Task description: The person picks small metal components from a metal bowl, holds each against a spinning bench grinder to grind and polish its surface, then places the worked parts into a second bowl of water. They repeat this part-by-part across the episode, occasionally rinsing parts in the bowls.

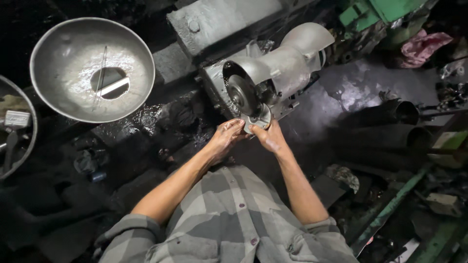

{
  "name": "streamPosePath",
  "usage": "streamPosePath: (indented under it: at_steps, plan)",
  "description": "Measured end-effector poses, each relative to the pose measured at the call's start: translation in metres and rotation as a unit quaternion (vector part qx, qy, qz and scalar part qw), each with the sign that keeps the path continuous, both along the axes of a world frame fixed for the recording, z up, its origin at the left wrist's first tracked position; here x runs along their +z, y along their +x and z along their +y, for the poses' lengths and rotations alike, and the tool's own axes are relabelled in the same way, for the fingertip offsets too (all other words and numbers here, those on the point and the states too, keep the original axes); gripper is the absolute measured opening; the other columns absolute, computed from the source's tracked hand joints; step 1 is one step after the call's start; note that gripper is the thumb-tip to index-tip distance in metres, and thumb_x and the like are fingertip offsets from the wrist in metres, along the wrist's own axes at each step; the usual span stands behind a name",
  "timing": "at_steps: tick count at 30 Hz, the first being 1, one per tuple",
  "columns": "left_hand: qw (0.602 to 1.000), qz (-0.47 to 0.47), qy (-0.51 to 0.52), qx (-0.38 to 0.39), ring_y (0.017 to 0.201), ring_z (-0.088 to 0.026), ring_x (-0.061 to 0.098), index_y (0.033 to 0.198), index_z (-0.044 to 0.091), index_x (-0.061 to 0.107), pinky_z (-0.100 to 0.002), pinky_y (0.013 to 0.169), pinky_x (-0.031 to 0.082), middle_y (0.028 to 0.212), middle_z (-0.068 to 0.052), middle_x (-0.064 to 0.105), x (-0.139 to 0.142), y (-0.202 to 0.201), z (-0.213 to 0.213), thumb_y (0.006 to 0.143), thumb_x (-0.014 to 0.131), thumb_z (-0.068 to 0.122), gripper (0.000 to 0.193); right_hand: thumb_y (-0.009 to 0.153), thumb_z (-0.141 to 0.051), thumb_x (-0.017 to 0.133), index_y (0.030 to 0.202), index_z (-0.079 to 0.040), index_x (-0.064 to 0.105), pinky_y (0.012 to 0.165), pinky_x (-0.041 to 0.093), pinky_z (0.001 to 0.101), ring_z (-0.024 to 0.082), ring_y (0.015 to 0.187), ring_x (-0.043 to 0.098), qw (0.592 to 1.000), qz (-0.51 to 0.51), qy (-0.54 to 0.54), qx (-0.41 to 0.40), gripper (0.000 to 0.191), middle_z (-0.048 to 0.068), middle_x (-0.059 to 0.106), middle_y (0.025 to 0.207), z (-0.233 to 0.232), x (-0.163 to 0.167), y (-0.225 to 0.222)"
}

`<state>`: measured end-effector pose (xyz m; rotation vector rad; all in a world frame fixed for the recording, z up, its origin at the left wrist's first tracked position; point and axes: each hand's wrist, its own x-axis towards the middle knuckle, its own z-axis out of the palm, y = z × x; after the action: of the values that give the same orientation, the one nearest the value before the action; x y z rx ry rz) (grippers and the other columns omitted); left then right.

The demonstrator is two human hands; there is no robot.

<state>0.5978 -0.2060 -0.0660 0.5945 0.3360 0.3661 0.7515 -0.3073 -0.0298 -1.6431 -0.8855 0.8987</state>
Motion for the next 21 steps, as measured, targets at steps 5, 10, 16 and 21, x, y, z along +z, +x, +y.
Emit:
streamPosePath:
  at_steps: [5, 10, 16, 21]
  plan:
    - [1.000, 0.016, 0.012, -0.009, 0.095, -0.016, 0.069, 0.110, 0.001, 0.067, -0.037, 0.092, 0.060, 0.100, -0.005, 0.070, 0.004, 0.000, 0.007, 0.102, 0.062, 0.026, 0.027, 0.081, -0.011, 0.066, 0.129, 0.000, 0.057, 0.091, 0.054, 0.0313, 0.017, 0.103, 0.064, 0.997, -0.056, 0.032, -0.034, 0.050, 0.008, 0.068, 0.114, -0.003, -0.013, -0.006]
    - [0.999, -0.012, 0.038, -0.025, 0.094, -0.013, 0.065, 0.113, -0.001, 0.068, -0.039, 0.094, 0.063, 0.099, -0.005, 0.065, 0.005, 0.000, 0.002, 0.108, 0.064, 0.027, 0.029, 0.082, -0.014, 0.065, 0.127, 0.000, 0.058, 0.090, 0.054, 0.0303, 0.016, 0.101, 0.064, 0.997, -0.011, 0.053, -0.063, 0.048, 0.008, 0.068, 0.112, -0.012, -0.006, -0.014]
    - [0.994, -0.027, 0.076, -0.069, 0.098, -0.011, 0.066, 0.123, 0.000, 0.069, -0.034, 0.089, 0.059, 0.112, -0.004, 0.071, 0.014, -0.004, 0.000, 0.101, 0.068, 0.024, 0.033, 0.084, -0.018, 0.067, 0.131, 0.002, 0.056, 0.097, 0.054, 0.0325, 0.016, 0.109, 0.066, 0.992, -0.024, 0.106, -0.063, 0.053, 0.008, 0.068, 0.120, -0.036, 0.024, -0.031]
    - [0.982, -0.035, 0.108, -0.150, 0.099, -0.010, 0.067, 0.126, 0.002, 0.067, -0.033, 0.091, 0.061, 0.107, -0.002, 0.070, 0.017, -0.032, 0.009, 0.099, 0.071, 0.023, 0.034, 0.078, -0.014, 0.073, 0.136, 0.002, 0.048, 0.100, 0.050, 0.0351, 0.017, 0.111, 0.062, 0.974, 0.034, 0.190, -0.115, 0.065, 0.008, 0.062, 0.123, -0.050, 0.020, -0.062]
